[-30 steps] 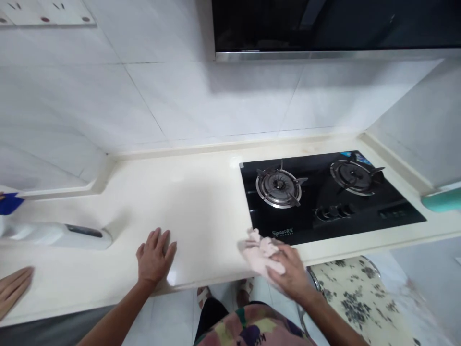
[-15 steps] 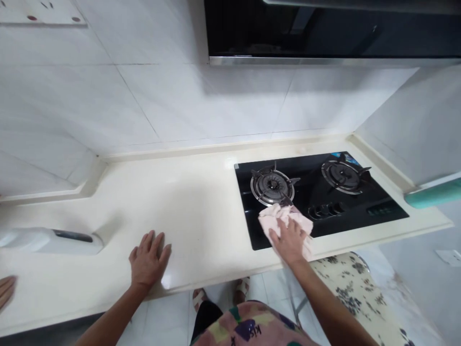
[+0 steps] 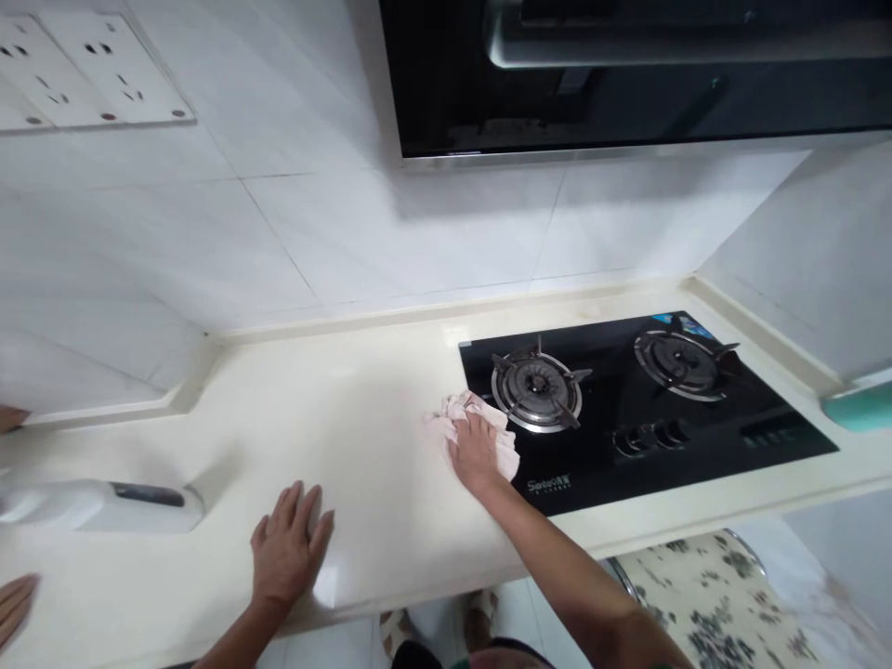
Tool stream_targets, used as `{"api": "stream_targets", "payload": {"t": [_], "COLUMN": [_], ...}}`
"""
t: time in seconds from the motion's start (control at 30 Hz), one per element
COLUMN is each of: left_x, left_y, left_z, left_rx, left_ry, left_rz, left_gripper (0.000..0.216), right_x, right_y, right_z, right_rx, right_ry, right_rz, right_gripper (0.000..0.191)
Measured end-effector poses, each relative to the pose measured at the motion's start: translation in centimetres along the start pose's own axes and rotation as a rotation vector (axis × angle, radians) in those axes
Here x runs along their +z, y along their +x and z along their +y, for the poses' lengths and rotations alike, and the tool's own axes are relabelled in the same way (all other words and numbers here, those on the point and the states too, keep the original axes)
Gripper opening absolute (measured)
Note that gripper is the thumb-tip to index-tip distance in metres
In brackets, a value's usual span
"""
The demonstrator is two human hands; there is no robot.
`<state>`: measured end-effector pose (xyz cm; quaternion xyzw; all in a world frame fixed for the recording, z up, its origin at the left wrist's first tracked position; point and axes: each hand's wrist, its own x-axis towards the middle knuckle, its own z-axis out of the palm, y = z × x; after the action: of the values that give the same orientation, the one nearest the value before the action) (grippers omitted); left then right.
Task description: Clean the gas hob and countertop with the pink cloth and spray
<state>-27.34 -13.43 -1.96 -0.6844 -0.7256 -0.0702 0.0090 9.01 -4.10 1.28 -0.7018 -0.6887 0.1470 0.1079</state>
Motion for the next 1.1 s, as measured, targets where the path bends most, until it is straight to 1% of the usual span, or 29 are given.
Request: {"api": "stream_targets", "payload": {"t": [0.1,0.17,0.3,0.4,0.47,0.53,0.63,0.7,0.83,0.97,1.03,1.1], "left_x": [0.1,0.2,0.4,0.4,0.4,0.5,0.6,0.6,0.7,0.7,0.5,0.4], "left_y": [-0.1,-0.2,-0.4,-0.5,-0.6,-0.7,-0.8,-0.8,-0.8,-0.6,-0.5,-0.3], "left_z": [-0.3,-0.4,-0.7,-0.7,-0.8,-0.8,-0.8,-0.8,-0.8,-0.6,-0.5,-0.3], "left_rx": [-0.002,-0.003,-0.006,0.0,0.009,0.011,0.005,0.006,0.019,0.027,0.021,0.015], "left_ry": [-0.001,-0.003,-0.016,-0.009,-0.002,0.002,-0.007,-0.019,-0.034,-0.031,-0.022,-0.009], "left_rz": [0.008,0.017,0.027,0.035,0.031,0.028,0.029,0.031,0.04,0.066,0.056,0.04], "left_gripper": [0.054,0.053,0.052,0.052,0.052,0.052,0.051,0.051,0.05,0.05,0.051,0.052], "right_x": [-0.4,-1.0,-2.7,-3.3,-3.2,-3.0,-2.5,-2.2,-1.7,-0.8,-0.2,0.5], "right_y": [5.7,9.5,15.9,18.9,20.1,20.8,21.0,20.6,18.6,14.7,11.8,8.2], "right_z": [-1.7,-2.2,-1.1,0.2,0.8,1.2,1.6,1.5,0.5,-0.5,-0.6,-0.3], "right_rx": [0.05,0.113,0.22,0.272,0.299,0.319,0.322,0.307,0.259,0.159,0.115,0.083], "right_ry": [0.007,0.016,0.036,0.045,0.051,0.058,0.05,0.019,-0.036,-0.072,-0.082,-0.084], "right_rz": [0.029,0.082,0.206,0.243,0.242,0.231,0.215,0.204,0.184,0.158,0.14,0.121], "right_gripper": [0.035,0.038,0.048,0.049,0.049,0.054,0.064,0.067,0.061,0.049,0.047,0.047]}}
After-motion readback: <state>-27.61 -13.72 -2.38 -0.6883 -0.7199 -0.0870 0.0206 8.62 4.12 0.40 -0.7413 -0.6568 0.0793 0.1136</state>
